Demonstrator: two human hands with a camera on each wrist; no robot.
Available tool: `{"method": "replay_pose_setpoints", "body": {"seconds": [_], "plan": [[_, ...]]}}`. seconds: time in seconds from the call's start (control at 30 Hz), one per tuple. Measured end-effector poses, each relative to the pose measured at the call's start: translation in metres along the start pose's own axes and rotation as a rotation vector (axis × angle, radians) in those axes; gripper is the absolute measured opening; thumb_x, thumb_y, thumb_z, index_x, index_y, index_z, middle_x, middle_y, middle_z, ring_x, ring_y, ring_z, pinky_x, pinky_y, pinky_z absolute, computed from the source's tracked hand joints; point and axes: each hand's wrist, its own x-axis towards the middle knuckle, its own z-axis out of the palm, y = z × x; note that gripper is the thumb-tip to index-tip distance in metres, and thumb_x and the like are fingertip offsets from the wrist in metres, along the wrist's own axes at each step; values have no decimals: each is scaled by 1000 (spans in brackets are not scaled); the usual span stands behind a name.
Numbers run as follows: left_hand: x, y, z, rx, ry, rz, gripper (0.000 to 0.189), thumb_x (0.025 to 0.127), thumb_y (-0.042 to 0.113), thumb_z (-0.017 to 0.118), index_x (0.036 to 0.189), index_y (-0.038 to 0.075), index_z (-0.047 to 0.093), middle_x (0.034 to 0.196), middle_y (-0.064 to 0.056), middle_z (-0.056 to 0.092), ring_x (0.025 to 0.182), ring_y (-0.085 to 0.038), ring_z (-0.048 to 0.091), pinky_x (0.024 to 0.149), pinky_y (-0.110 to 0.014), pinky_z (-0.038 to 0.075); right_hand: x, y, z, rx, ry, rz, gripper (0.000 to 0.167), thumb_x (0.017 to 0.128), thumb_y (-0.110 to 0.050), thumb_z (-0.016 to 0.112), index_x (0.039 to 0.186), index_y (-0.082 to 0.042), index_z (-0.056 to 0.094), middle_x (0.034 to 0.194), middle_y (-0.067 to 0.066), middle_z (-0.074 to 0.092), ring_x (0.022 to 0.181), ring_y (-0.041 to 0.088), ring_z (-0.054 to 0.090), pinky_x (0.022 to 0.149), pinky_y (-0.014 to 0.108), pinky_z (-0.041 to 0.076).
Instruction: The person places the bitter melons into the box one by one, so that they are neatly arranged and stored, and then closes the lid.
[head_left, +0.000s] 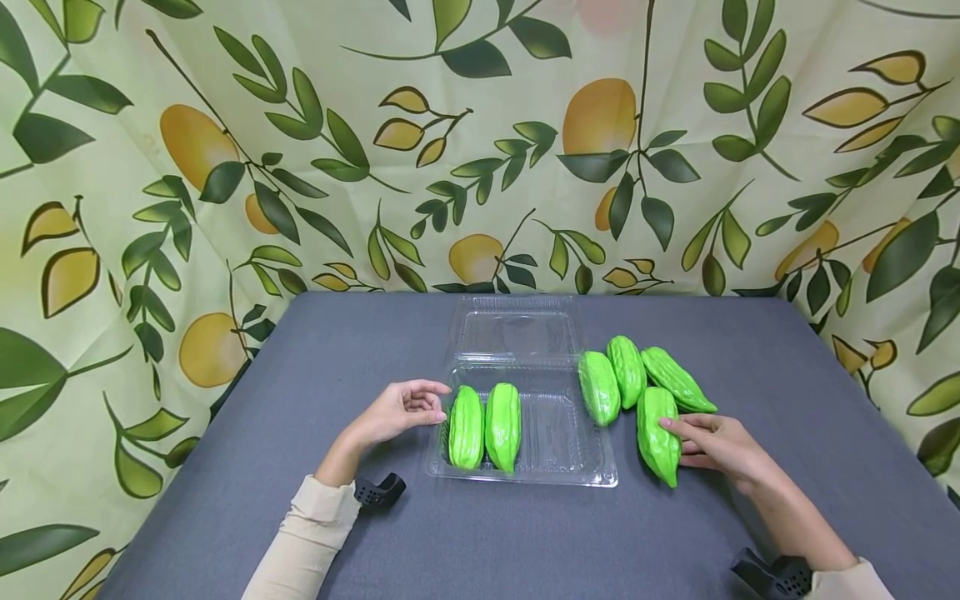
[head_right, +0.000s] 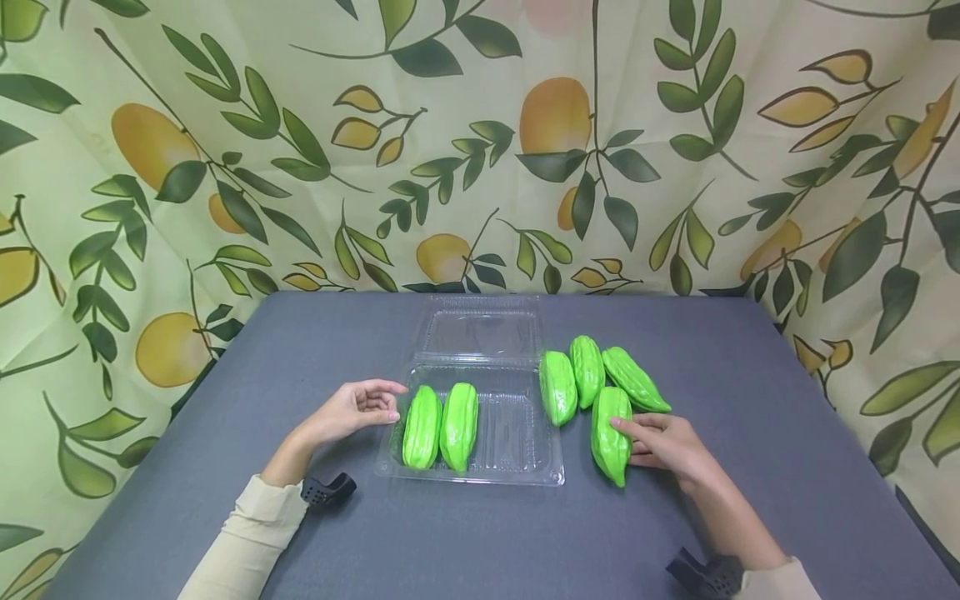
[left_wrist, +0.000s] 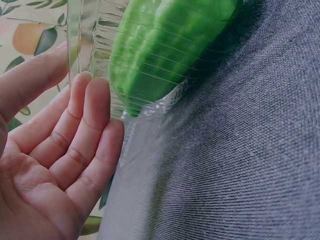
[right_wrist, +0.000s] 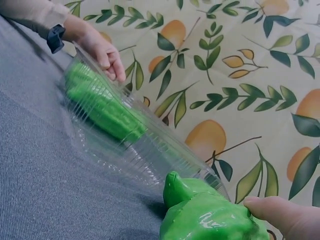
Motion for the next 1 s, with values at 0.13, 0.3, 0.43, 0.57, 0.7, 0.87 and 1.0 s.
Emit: {"method": "replay_pose_setpoints", "body": {"seconds": [0.13,0.3,0.43,0.57,0.7,0.87,1.0], "plan": [[0,0,0,-1,0,3,44,87,6,69,125,-11,54,89,1,60,78,-1,61,74,-16,53,-1,-1,0,18,-3,-7,80,96,-40,56,141,19,26,117,12,61,82,-2,61,79,23,59],[0,1,0,-4,-2,13,44,86,5,69,125,-11,54,88,1,60,78,-1,61,74,-15,53,-1,-3,-1,36,1,-24,78,96,-39,55,141,19,26,113,5,60,82,-3,61,79,22,58],[0,1,0,-5,-4,15,44,86,5,69,125,-11,54,88,2,60,78,0,61,73,-15,53,-1,-6,0,39,0,-29,79,96,-39,55,142,19,25,112,4,60,82,-3,61,79,22,58],[0,0,0,-5,-5,19,44,86,5,69,124,-11,55,89,1,60,78,-1,61,73,-15,53,-2,-8,0,34,-4,-35,80,96,-40,54,142,18,24,114,6,59,82,-3,60,80,22,58],[0,-1,0,-4,-3,20,44,86,6,70,124,-11,55,89,1,60,78,-1,61,73,-15,53,-2,-12,-1,11,-2,-32,80,97,-41,53,142,18,25,118,10,58,84,-3,59,80,23,58],[0,-1,-1,-7,-5,18,45,86,6,70,125,-11,54,89,0,60,78,-1,61,73,-15,53,-2,-15,-1,-1,0,-52,80,97,-41,52,142,19,23,127,19,54,84,-2,59,81,23,58],[0,-1,-1,-8,-5,17,45,86,6,70,125,-11,54,88,1,60,77,-1,61,73,-15,53,-2,-18,1,10,-4,-72,79,98,-40,52,143,19,23,132,25,49,84,-2,59,81,22,58]]}}
